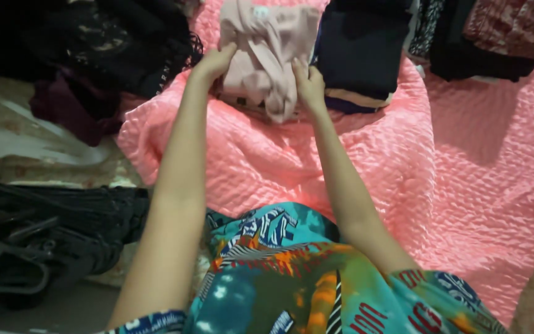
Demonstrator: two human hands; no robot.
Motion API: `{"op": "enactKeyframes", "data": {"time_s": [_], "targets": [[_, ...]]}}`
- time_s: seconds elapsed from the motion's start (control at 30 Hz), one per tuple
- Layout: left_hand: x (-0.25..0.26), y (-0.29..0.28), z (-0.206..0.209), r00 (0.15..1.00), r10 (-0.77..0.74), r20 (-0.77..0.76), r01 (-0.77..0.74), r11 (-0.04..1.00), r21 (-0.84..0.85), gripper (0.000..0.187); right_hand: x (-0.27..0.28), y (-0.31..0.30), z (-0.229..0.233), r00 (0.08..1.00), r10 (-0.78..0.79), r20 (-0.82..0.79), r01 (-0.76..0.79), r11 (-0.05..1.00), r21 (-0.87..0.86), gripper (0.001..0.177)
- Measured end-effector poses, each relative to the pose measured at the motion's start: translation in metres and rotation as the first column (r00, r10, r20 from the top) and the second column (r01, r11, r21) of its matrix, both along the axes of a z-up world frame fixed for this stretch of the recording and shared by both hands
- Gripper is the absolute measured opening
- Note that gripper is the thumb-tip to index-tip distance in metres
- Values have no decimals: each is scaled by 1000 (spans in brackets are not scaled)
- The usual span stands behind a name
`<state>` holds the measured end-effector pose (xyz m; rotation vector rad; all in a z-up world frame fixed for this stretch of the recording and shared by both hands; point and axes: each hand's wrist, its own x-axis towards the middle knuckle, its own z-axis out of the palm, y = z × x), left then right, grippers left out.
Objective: Folding various pieces of clothing and organizing them into neat stacks on a bed.
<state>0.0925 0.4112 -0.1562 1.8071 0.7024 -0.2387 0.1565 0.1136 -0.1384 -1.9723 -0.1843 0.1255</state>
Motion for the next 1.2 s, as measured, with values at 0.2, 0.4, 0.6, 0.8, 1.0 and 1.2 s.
{"op": "enactKeyframes", "data": {"time_s": [0.2,0.4,0.6,0.8,1.0,1.2], "targets": [[-1,-9,24,996,47,80,-62,979,196,82,4,-5,2,994,91,-54,-85,991,108,56],[-12,-19,47,989,70,127,-112,926,360,82,-11,-3,-10,999,36,-7,-36,999,23,60],[-38,-49,105,950,60,306,-233,788,570,56,-52,-3,34,975,-60,214,69,997,-35,71],[-89,-67,153,795,-179,579,-194,830,523,23,-113,-21,145,599,442,668,-313,897,-313,89],[-96,-82,178,658,-500,564,-22,735,677,26,-125,-13,127,295,638,712,-94,760,-643,55],[-91,-77,170,702,-376,606,15,857,515,26,-112,-14,128,397,550,735,-258,835,-486,18]]}}
